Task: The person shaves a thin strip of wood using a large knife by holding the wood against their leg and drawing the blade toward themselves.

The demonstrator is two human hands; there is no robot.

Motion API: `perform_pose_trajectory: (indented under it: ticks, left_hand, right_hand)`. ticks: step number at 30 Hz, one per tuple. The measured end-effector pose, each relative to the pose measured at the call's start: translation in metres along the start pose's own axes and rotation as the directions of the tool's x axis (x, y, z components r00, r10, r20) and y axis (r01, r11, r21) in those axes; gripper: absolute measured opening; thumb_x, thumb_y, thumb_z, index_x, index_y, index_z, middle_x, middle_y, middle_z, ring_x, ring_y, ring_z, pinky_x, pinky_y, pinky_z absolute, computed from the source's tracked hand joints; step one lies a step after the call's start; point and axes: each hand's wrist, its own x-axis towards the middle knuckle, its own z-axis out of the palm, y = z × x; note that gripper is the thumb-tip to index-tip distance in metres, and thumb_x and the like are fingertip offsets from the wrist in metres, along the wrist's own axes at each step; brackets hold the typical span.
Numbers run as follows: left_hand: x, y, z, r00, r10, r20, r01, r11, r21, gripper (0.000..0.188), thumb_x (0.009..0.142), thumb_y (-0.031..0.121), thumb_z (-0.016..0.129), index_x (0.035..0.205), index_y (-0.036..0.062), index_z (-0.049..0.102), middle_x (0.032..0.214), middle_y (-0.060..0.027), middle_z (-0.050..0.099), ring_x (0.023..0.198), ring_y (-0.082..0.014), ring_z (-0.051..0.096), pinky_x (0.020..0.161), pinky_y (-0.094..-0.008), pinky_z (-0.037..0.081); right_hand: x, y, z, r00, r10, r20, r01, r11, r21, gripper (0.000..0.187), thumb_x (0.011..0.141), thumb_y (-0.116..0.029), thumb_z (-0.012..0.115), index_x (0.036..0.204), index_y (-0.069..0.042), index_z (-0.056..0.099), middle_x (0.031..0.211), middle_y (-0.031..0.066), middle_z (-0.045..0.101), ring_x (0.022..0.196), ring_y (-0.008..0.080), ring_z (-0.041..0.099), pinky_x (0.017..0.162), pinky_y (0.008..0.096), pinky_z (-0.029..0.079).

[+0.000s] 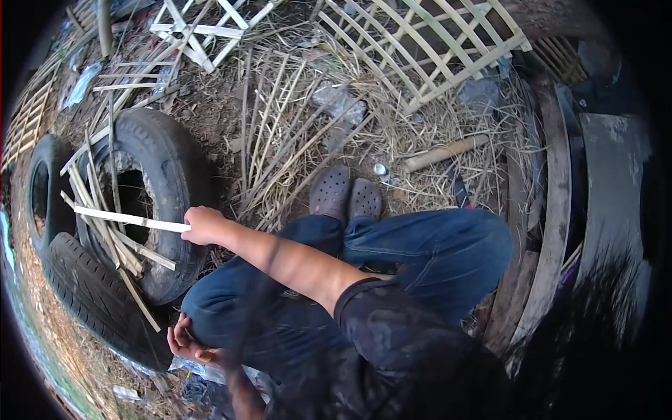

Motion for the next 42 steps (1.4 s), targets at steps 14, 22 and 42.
perform_pose_trajectory:
  ticks: [14,22,42]
  left_hand:
    - [0.007,-0.007,0.002,0.998,0.066,-0.019,-0.064,0.995,0.08,0.076,0.094,0.061,0.024,0.13,-0.0064,0.029,0.109,-0.018,0.05,0.107,-0.0283,0.048,0.099,-0.0422,0.036]
    - [0.052,0.044,0.03,0.992,0.128,0.017,-0.128,0.992,-0.019,0.082,0.09,0.065,0.027,0.13,-0.0055,0.03,0.104,-0.0161,0.051,0.1,-0.0251,0.048,0.093,-0.0396,0.038]
    - [0.132,0.211,0.162,0.839,0.405,0.364,-0.103,0.774,-0.625,0.096,0.08,0.077,0.036,0.132,-0.0033,0.031,0.093,-0.0115,0.055,0.082,-0.017,0.048,0.078,-0.0331,0.043]
  right_hand:
    - [-0.055,-0.023,-0.068,0.801,-0.243,0.548,-0.318,0.602,0.732,0.018,0.093,-0.018,0.053,0.096,0.0,0.057,0.082,0.0134,0.069,0.065,0.0196,0.067,0.054,0.0312,0.051]
    - [-0.146,0.019,-0.087,0.854,-0.409,0.321,0.07,0.702,0.709,0.017,0.085,-0.013,0.063,0.093,0.001,0.058,0.084,0.0103,0.069,0.074,0.018,0.067,0.065,0.032,0.052]
    - [-0.205,-0.036,-0.169,0.841,-0.533,-0.096,0.534,0.784,0.316,0.027,0.068,-0.021,0.071,0.088,-0.004,0.066,0.08,0.0132,0.067,0.078,0.0307,0.064,0.068,0.0424,0.05]
